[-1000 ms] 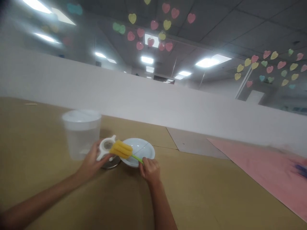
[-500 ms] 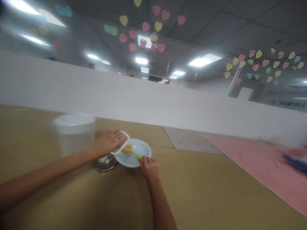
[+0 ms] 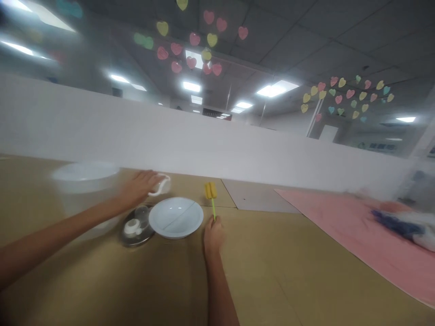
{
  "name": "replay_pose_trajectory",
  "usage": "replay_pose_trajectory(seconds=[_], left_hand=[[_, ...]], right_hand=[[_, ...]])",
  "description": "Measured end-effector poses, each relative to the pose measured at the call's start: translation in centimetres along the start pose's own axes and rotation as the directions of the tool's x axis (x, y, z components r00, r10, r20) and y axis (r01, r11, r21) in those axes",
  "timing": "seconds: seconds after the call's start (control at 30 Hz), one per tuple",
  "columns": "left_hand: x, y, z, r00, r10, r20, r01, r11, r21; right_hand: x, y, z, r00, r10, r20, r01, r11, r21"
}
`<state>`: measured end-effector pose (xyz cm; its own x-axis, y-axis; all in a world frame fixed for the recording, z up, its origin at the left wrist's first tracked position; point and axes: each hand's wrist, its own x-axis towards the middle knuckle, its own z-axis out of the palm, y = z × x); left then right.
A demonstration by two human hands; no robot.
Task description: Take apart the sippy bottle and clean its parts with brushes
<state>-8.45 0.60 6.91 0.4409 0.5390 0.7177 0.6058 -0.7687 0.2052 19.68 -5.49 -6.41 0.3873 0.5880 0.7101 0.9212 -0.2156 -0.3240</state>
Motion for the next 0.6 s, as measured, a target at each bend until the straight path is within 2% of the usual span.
replay_pose_trajectory(seconds=[0.03,0.1,0.17,0.2,0.23,0.3,0.37,0.47,0.6], left_hand=[[-0.9,0.6,0.3,0.994,-0.108,-0.016,0.104,0.982,-0.156],[-3.6,2.2,1.2,0.978,-0.205,-0.031,0.192,0.952,-0.24],[-6.9,3.8,2.5,0.938,-0.344,0.05,0.325,0.816,-0.478],[-8.7,4.4,3.1,0.928,-0.352,0.121,0.36,0.767,-0.53],[-10.3,4.9,3.7,0.93,-0.32,0.179,0.364,0.75,-0.552],[-12.8,5.6,4.7,0.954,-0.232,0.188,0.298,0.784,-0.545],[-14.2,6.0,5.3,0.969,-0.217,0.115,0.245,0.817,-0.523],[-14.3,6.5,5.2,0.983,-0.155,0.099,0.184,0.863,-0.471],[-13.4,6.8,4.8,0.977,-0.103,0.186,0.183,0.85,-0.494]], right_hand=[[0.0,0.1,0.2,0.999,0.035,0.022,-0.035,0.999,-0.004],[-0.1,0.2,0.4,0.993,0.093,0.077,-0.092,0.996,-0.012],[-0.3,0.0,0.5,0.983,0.121,0.141,-0.119,0.993,-0.019],[-0.4,-0.1,0.5,0.977,0.124,0.175,-0.122,0.992,-0.024],[-0.5,-0.3,0.4,0.97,0.123,0.209,-0.119,0.992,-0.029],[-0.7,-0.6,0.1,0.955,0.114,0.273,-0.107,0.993,-0.04],[-0.7,-0.9,-0.3,0.94,0.107,0.325,-0.095,0.994,-0.053],[-0.6,-1.3,-0.8,0.92,0.114,0.374,-0.095,0.993,-0.068],[-0.1,-1.8,-1.7,0.899,0.177,0.4,-0.165,0.984,-0.065]])
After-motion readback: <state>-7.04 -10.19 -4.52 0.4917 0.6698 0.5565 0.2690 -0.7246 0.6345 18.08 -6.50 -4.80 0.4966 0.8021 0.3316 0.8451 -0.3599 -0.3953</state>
